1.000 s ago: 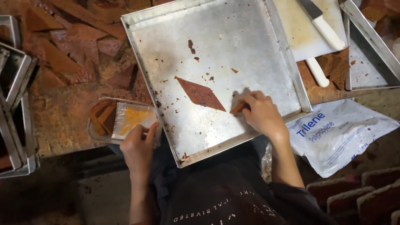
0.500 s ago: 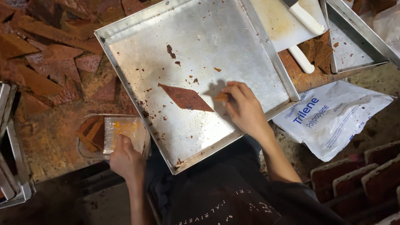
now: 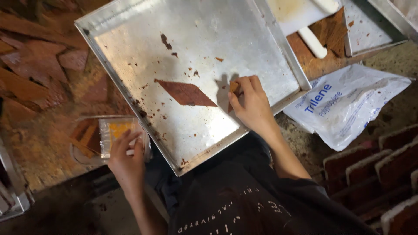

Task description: Packing pieces of cake from a baking tray into a plastic container

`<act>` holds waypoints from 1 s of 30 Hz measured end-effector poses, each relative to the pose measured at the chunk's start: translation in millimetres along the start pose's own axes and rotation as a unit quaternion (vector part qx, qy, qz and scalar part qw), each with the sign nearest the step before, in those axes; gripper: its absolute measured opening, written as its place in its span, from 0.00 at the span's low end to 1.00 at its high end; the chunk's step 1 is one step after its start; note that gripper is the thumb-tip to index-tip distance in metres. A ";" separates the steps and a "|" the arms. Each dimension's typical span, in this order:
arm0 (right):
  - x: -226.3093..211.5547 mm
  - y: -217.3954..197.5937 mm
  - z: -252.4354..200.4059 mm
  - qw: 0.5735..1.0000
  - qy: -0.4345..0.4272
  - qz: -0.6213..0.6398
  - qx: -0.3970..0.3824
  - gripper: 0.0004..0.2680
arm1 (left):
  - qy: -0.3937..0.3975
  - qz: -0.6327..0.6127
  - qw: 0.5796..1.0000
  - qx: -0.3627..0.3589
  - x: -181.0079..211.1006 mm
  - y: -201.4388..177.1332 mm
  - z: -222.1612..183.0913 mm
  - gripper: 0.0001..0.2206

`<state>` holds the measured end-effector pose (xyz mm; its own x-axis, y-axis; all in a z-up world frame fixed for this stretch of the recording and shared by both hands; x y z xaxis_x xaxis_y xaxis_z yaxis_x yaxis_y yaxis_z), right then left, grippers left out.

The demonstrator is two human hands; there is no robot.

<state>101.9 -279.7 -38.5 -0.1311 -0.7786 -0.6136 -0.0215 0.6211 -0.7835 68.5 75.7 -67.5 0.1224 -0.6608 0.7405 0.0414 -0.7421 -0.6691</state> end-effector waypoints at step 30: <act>-12.9 9.1 -5.3 0.992 0.058 -0.093 -0.062 0.16 | 0.086 -0.023 0.992 0.091 19.3 -8.6 -1.4 0.18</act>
<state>98.1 -263.6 -37.1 -0.2275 -0.8693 -0.4388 -0.1759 0.4799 -0.8595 69.1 69.1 -47.4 -0.0534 -0.6484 0.7594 0.2232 -0.7490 -0.6238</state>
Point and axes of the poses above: each hand's wrist, its own z-axis towards the middle knuckle, its own y-axis out of the palm, x = y × z, the point moved 8 cm from there along z, towards the middle knuckle, and after that the axes turned 2 degrees about -x, right-handed, at the moved point
